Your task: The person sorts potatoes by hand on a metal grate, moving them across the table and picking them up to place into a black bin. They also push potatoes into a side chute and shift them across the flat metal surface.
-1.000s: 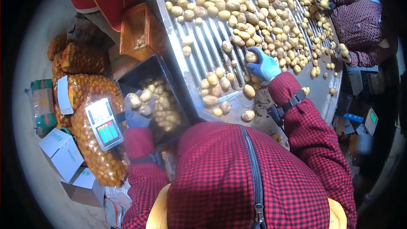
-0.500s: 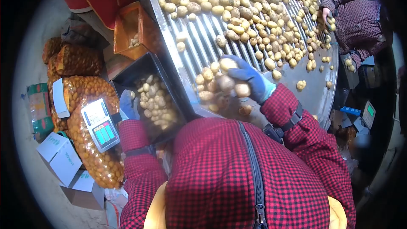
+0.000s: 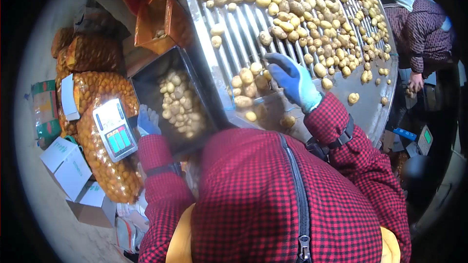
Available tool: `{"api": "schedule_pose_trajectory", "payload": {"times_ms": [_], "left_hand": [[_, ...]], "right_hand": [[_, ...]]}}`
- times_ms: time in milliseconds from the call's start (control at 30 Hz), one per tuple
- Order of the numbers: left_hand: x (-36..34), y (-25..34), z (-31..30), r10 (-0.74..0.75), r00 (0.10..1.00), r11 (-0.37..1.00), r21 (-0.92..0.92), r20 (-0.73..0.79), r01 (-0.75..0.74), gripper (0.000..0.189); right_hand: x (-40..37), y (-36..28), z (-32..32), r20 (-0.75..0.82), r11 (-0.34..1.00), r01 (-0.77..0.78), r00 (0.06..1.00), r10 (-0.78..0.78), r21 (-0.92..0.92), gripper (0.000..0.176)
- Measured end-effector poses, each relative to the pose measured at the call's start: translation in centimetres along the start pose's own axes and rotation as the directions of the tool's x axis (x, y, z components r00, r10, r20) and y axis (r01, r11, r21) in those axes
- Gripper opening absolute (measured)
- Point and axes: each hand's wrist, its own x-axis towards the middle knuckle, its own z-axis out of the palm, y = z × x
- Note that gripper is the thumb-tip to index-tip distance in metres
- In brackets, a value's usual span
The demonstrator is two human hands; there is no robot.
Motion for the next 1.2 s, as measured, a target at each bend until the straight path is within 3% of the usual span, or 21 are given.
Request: {"api": "schedule_pose_trajectory", "payload": {"times_ms": [33, 100, 133, 200, 233, 300, 367, 400, 467, 500, 533, 567, 633, 667, 700, 733, 867, 1000, 1067, 1200], "left_hand": [[0.0, 0.0, -0.3, 0.0, 1.0, 1.0, -0.001, 0.009, 0.0, 0.068], [0.3, -0.1, 1.2, 0.006, 0.999, 1.0, -0.023, 0.052, -0.005, 0.066], [0.2, 0.5, 2.6, 0.042, 0.995, 0.999, 0.025, 0.09, -0.044, 0.064], [-1.1, 3.2, 6.4, 0.14, 0.975, 0.983, 0.095, 0.174, -0.158, 0.053], [-0.9, 3.9, 8.3, 0.188, 0.936, 0.978, 0.032, 0.298, -0.206, 0.049], [-0.2, 5.4, 11.9, 0.286, 0.81, 0.956, -0.098, 0.512, -0.275, 0.042], [-7.6, 8.1, 19.4, 0.374, 0.737, 0.861, 0.083, 0.563, -0.501, 0.038], [-10.9, 9.9, 21.7, 0.24, 0.743, 0.852, 0.23, 0.625, -0.47, 0.037], [-13.5, 9.9, 24.6, 0.205, 0.566, 0.713, 0.275, 0.798, -0.645, 0.035], [-13.6, 8.9, 25.7, 0.277, 0.344, 0.579, 0.13, 0.897, -0.805, 0.034], [-14.6, 8.3, 27.1, 0.233, 0.297, 0.435, 0.174, 0.926, -0.883, 0.033], [-15.7, 8.8, 27.6, 0.081, 0.197, 0.176, 0.181, 0.977, -0.968, 0.045], [-17.1, 6.9, 27.1, -0.114, 0.16, -0.11, 0.148, 0.98, -0.983, 0.064], [-17.6, 5.8, 26.7, -0.151, 0.153, -0.21, 0.119, 0.977, -0.97, 0.074], [-18.0, 4.8, 26.2, -0.186, 0.148, -0.308, 0.086, 0.971, -0.948, 0.085], [-18.4, 4.0, 25.8, -0.111, 0.111, -0.284, 0.075, 0.988, -0.956, 0.093], [-19.6, 3.4, 25.5, -0.151, 0.047, -0.318, -0.003, 0.987, -0.948, 0.095], [-20.2, 2.2, 25.9, -0.108, 0.18, -0.267, 0.146, 0.978, -0.953, 0.081], [-21.0, 1.0, 26.2, -0.091, 0.282, -0.001, 0.283, 0.955, -0.959, 0.075], [-24.5, -0.1, 28.8, -0.198, 0.326, 0.047, 0.341, 0.924, -0.939, 0.07]], "right_hand": [[-0.3, -0.6, -1.3, -0.092, 0.99, -0.077, 0.994, 0.066, -0.119, 0.037], [-0.7, 2.9, -3.8, -0.21, 0.961, 0.034, 0.973, -0.094, -0.275, 0.039], [-1.1, 4.0, -5.2, -0.172, 0.761, 0.12, 0.941, -0.293, -0.638, 0.04], [-2.5, 5.3, -6.2, -0.047, 0.647, 0.17, 0.952, -0.304, -0.743, 0.045], [-3.2, 5.8, -6.4, 0.048, 0.566, 0.221, 0.951, -0.305, -0.794, 0.047], [-4.9, 7.2, -6.4, 0.083, 0.522, 0.222, 0.957, -0.277, -0.823, 0.051], [-6.6, 7.9, -7.0, 0.096, 0.493, 0.236, 0.951, -0.293, -0.838, 0.051], [-7.3, 7.3, -7.3, 0.048, 0.505, 0.165, 0.97, -0.237, -0.847, 0.053], [-9.5, 9.3, -8.9, -0.092, 0.529, 0.016, 0.98, -0.177, -0.848, 0.052], [-10.7, 9.9, -9.9, -0.142, 0.565, -0.03, 0.978, -0.155, -0.824, 0.052], [-12.0, 11.0, -10.9, -0.138, 0.536, -0.029, 0.976, -0.166, -0.844, 0.052], [-13.1, 12.4, -11.4, -0.2, 0.512, -0.106, 0.971, -0.131, -0.853, 0.052], [-15.9, 14.5, -11.5, -0.327, 0.448, -0.266, 0.943, -0.061, -0.853, 0.052], [-17.2, 15.1, -11.8, -0.318, 0.36, -0.263, 0.943, -0.1, -0.895, 0.052], [-17.6, 15.1, -11.9, -0.332, 0.366, -0.278, 0.939, -0.09, -0.888, 0.052], [-17.5, 15.0, -11.9, -0.347, 0.373, -0.295, 0.935, -0.079, -0.88, 0.053], [-16.8, 14.4, -11.7, -0.363, 0.371, -0.292, 0.922, -0.134, -0.881, 0.054], [-17.1, 14.5, -11.4, -0.36, 0.356, -0.306, 0.928, -0.096, -0.883, 0.059], [-17.0, 14.5, -11.4, -0.362, 0.362, -0.298, 0.924, -0.124, -0.883, 0.055], [-17.0, 13.8, -11.2, -0.357, 0.345, -0.286, 0.919, -0.166, -0.894, 0.051]]}}
